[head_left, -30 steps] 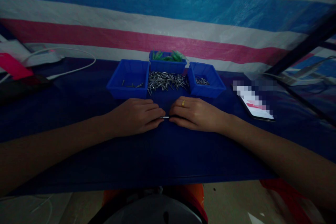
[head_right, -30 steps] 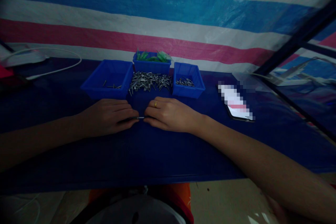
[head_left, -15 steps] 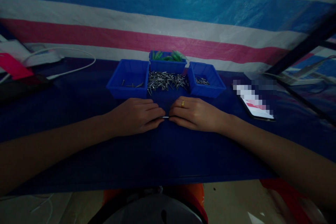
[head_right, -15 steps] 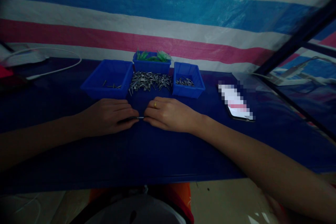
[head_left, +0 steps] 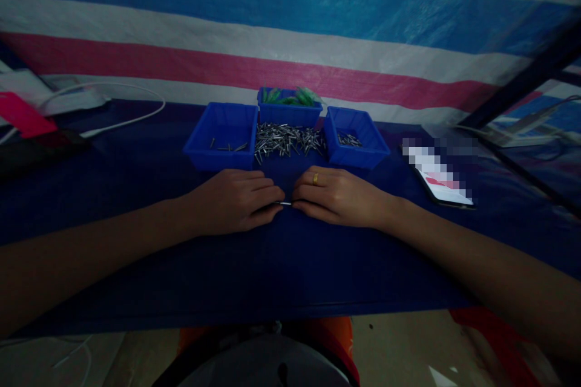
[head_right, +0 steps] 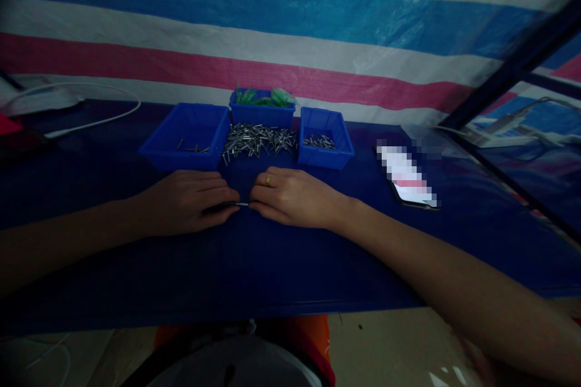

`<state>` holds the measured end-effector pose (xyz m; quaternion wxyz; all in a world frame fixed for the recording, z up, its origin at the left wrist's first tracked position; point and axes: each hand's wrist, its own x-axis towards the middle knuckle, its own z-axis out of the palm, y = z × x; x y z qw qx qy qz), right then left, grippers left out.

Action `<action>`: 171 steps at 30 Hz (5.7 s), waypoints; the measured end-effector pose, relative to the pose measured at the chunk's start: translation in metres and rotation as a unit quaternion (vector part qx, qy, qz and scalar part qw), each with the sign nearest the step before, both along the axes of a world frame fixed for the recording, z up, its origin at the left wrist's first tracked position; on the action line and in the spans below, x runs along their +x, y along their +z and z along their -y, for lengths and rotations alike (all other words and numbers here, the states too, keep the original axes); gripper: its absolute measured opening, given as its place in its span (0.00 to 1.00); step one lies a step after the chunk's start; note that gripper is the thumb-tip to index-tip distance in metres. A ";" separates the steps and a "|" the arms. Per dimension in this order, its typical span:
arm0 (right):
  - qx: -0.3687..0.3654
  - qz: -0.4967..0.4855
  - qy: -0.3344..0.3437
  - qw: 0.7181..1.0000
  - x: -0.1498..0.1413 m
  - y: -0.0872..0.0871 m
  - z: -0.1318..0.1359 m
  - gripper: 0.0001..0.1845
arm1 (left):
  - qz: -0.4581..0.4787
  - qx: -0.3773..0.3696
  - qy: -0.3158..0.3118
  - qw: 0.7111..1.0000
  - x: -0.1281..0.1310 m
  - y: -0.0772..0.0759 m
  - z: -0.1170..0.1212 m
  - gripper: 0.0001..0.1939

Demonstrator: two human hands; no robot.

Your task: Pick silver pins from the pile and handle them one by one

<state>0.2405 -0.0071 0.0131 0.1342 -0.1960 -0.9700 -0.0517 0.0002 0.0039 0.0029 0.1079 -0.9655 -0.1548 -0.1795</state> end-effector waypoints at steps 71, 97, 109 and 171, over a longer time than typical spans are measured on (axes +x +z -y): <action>0.023 -0.020 -0.009 0.999 0.000 -0.002 0.001 0.18 | 0.034 -0.018 0.030 0.999 0.000 0.001 0.002 0.16; 0.010 -0.004 -0.010 1.000 0.000 0.000 -0.001 0.20 | 0.023 -0.009 0.031 0.999 -0.001 0.002 0.001 0.15; 0.014 -0.003 -0.006 1.000 0.000 0.000 -0.001 0.21 | 0.019 -0.017 0.034 0.999 -0.001 0.001 0.001 0.16; 0.000 0.015 -0.007 1.000 0.000 0.000 -0.001 0.20 | 0.004 -0.012 0.024 1.000 0.000 0.002 -0.001 0.16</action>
